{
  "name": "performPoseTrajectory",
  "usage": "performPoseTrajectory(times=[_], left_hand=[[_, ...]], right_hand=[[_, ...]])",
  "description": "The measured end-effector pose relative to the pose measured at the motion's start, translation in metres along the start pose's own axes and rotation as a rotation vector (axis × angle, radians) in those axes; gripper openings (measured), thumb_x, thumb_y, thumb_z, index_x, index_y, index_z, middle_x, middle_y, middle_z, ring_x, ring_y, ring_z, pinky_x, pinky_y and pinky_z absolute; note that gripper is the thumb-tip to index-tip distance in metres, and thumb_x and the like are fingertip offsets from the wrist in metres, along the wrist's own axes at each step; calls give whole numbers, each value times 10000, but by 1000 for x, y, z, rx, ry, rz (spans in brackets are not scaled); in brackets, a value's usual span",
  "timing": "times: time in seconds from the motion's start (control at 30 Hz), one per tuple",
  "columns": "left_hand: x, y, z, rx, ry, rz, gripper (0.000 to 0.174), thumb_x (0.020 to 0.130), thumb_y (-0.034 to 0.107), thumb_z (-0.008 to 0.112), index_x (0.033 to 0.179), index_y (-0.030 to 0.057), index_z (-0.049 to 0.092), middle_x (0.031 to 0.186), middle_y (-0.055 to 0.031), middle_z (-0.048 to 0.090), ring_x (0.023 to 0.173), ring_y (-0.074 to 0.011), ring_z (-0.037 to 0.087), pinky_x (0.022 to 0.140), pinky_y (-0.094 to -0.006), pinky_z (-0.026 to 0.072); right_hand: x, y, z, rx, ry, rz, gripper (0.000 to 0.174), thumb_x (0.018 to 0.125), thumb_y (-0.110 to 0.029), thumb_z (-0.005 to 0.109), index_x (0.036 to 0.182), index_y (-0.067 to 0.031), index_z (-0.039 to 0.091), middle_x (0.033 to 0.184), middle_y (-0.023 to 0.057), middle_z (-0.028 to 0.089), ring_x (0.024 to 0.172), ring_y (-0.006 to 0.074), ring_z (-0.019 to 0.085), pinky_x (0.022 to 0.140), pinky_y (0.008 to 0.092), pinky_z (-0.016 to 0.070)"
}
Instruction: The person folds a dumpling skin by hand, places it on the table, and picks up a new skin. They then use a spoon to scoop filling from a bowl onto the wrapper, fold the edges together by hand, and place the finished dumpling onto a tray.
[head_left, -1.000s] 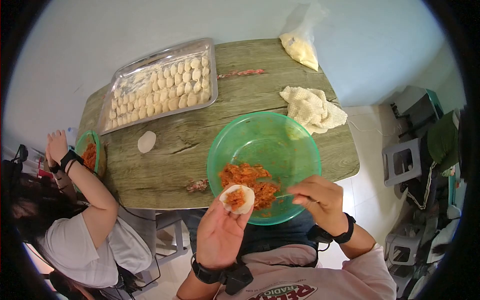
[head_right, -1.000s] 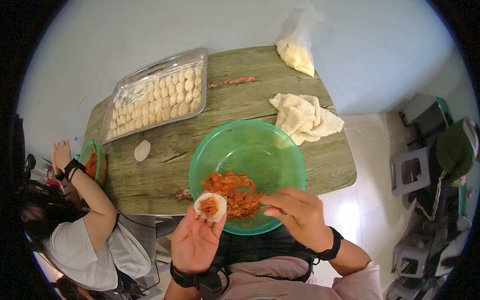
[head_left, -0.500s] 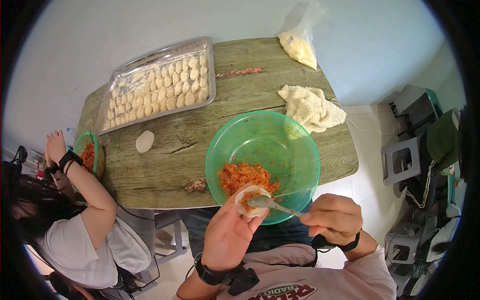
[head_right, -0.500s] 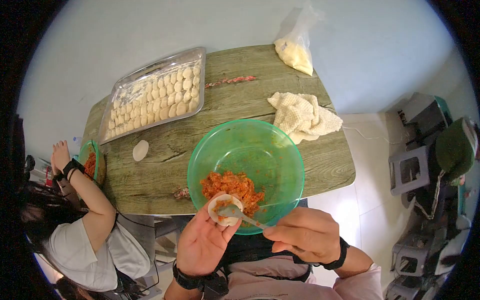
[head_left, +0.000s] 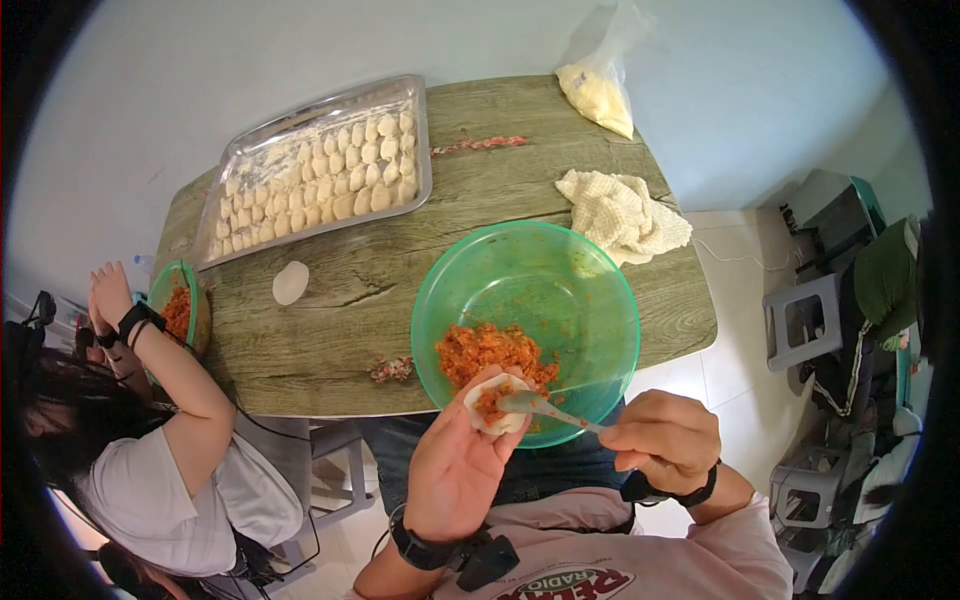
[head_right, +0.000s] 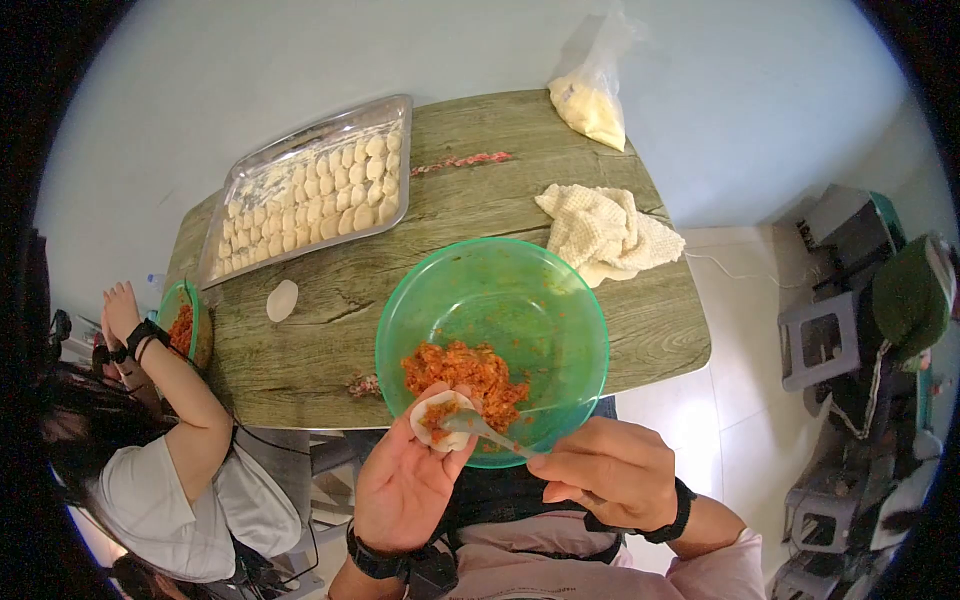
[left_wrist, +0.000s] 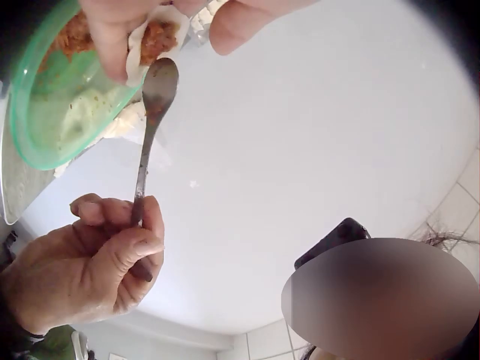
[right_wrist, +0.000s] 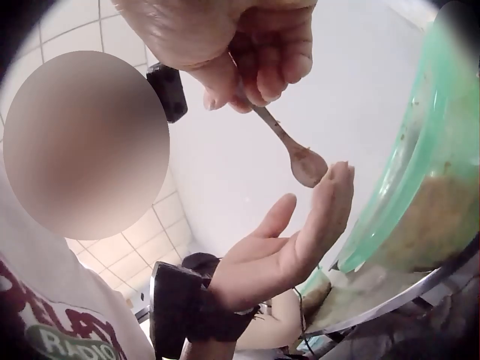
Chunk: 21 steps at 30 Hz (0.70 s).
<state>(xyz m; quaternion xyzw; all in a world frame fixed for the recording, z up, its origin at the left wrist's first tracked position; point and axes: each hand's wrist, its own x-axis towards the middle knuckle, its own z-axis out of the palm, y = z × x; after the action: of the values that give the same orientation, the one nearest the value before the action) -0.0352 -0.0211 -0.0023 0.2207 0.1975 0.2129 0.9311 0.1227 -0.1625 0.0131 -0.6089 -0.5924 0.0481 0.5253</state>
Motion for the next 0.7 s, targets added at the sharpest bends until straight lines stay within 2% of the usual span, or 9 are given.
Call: performPoseTrajectory(times=[0.13,0.43,0.5,0.7], left_hand=[[1,-1,1,-25,12,5,467,969,227,347,1344,-47,303,1367,-176,376,1286,-263,356,1104,-412,253],[3,-3,-2,-52,-9,11,438,974,221,337,1320,-49,336,1348,-194,397,1280,-299,363,1093,-406,272],[3,-4,-3,-43,7,6,436,975,221,337,1318,-49,339,1343,-194,402,1274,-298,371,1090,-403,278],[4,-4,-1,-33,30,-1,432,977,223,339,1312,-50,347,1326,-195,420,1260,-292,392,1075,-393,308]], right_hand=[[-1,-1,2,-37,-12,44,256,721,-226,724,923,-73,684,724,48,595,578,175,581,481,275,444],[-1,-3,5,-33,2,27,253,725,-232,721,915,-71,681,720,45,596,584,175,584,480,274,447],[-3,-2,4,-41,-62,-26,255,729,-236,716,913,-64,678,721,49,598,591,180,590,478,277,449],[-1,-3,5,-39,-37,-18,260,724,-236,718,908,-58,676,715,54,599,593,183,591,471,280,447]])
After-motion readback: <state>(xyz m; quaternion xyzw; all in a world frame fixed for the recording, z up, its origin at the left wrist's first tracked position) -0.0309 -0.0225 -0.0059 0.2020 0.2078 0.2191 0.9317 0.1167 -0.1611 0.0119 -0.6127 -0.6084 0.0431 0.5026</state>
